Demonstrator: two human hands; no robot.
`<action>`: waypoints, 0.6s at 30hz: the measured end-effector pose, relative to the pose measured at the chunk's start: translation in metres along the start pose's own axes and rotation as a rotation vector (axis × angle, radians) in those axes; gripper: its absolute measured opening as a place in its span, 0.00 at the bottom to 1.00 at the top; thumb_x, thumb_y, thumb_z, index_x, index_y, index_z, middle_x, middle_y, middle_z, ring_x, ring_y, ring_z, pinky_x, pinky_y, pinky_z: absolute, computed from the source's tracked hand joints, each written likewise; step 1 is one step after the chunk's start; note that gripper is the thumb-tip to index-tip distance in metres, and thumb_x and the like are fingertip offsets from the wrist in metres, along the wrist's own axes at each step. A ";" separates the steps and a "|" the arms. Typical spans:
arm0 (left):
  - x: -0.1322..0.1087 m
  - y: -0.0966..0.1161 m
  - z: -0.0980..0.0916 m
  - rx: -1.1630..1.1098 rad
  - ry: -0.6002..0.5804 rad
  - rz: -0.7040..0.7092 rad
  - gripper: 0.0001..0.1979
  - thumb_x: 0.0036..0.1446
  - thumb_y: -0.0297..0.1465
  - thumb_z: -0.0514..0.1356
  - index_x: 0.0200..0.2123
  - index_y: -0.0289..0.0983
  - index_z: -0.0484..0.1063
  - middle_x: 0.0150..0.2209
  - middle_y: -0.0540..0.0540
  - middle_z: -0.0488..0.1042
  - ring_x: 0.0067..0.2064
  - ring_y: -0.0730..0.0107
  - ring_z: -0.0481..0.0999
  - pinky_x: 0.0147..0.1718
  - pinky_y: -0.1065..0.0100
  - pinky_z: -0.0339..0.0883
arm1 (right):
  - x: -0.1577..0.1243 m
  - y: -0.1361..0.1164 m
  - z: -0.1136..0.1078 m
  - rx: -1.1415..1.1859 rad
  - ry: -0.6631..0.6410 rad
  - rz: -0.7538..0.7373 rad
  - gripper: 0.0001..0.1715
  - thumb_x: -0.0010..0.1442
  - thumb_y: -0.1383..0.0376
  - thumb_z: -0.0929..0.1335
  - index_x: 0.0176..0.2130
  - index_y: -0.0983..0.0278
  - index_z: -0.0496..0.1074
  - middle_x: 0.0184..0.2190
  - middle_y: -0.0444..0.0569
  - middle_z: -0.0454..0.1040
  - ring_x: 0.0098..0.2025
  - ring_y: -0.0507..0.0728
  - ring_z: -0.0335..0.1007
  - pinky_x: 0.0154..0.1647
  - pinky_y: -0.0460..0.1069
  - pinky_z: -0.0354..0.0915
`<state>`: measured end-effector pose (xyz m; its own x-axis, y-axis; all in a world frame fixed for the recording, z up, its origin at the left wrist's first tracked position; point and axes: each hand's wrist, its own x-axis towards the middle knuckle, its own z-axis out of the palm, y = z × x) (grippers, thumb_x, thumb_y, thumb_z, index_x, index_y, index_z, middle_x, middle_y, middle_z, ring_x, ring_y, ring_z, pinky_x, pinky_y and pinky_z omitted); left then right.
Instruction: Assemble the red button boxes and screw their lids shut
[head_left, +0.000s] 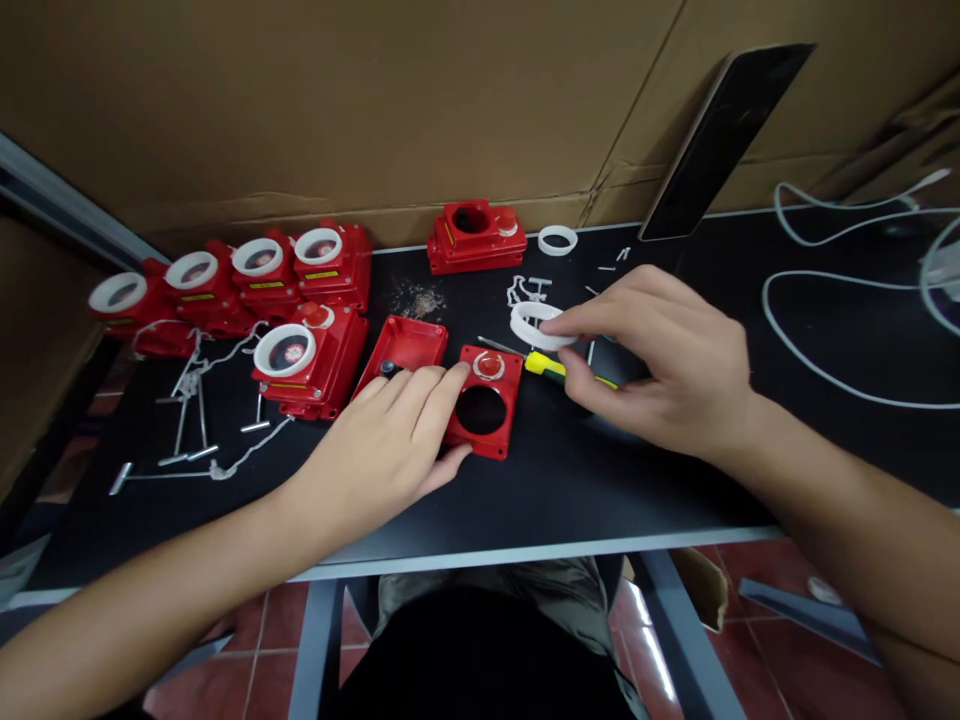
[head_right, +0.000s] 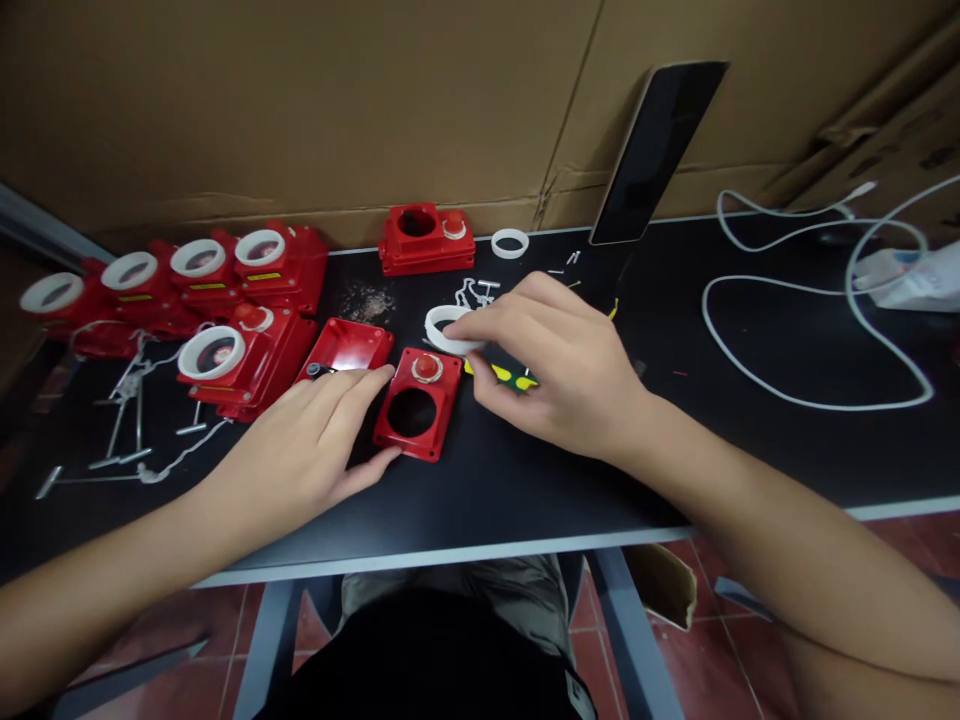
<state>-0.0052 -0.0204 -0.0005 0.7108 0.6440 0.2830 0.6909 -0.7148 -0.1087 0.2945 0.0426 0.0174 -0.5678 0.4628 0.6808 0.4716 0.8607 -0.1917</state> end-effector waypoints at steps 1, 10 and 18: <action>0.000 0.001 -0.002 -0.002 0.012 0.020 0.28 0.80 0.35 0.63 0.72 0.20 0.68 0.60 0.23 0.84 0.53 0.38 0.86 0.47 0.48 0.80 | 0.000 0.000 0.001 0.007 -0.011 -0.012 0.26 0.72 0.75 0.73 0.59 0.45 0.79 0.42 0.47 0.89 0.39 0.67 0.83 0.40 0.66 0.81; -0.002 0.005 -0.013 -0.030 0.155 0.183 0.06 0.77 0.26 0.66 0.52 0.30 0.84 0.44 0.41 0.90 0.42 0.53 0.80 0.38 0.54 0.76 | -0.005 0.006 0.010 0.173 -0.169 -0.083 0.21 0.75 0.71 0.74 0.61 0.50 0.81 0.44 0.46 0.89 0.39 0.61 0.81 0.41 0.56 0.77; 0.000 0.006 -0.004 -0.135 0.156 0.198 0.06 0.77 0.24 0.65 0.49 0.31 0.84 0.42 0.43 0.88 0.43 0.54 0.80 0.41 0.54 0.81 | -0.006 0.000 0.009 0.164 -0.246 -0.236 0.12 0.75 0.75 0.75 0.54 0.63 0.78 0.44 0.50 0.89 0.40 0.59 0.79 0.43 0.54 0.78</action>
<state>-0.0020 -0.0261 0.0027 0.7939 0.4462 0.4130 0.5094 -0.8590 -0.0511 0.2916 0.0421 0.0072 -0.8025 0.2674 0.5334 0.2055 0.9631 -0.1736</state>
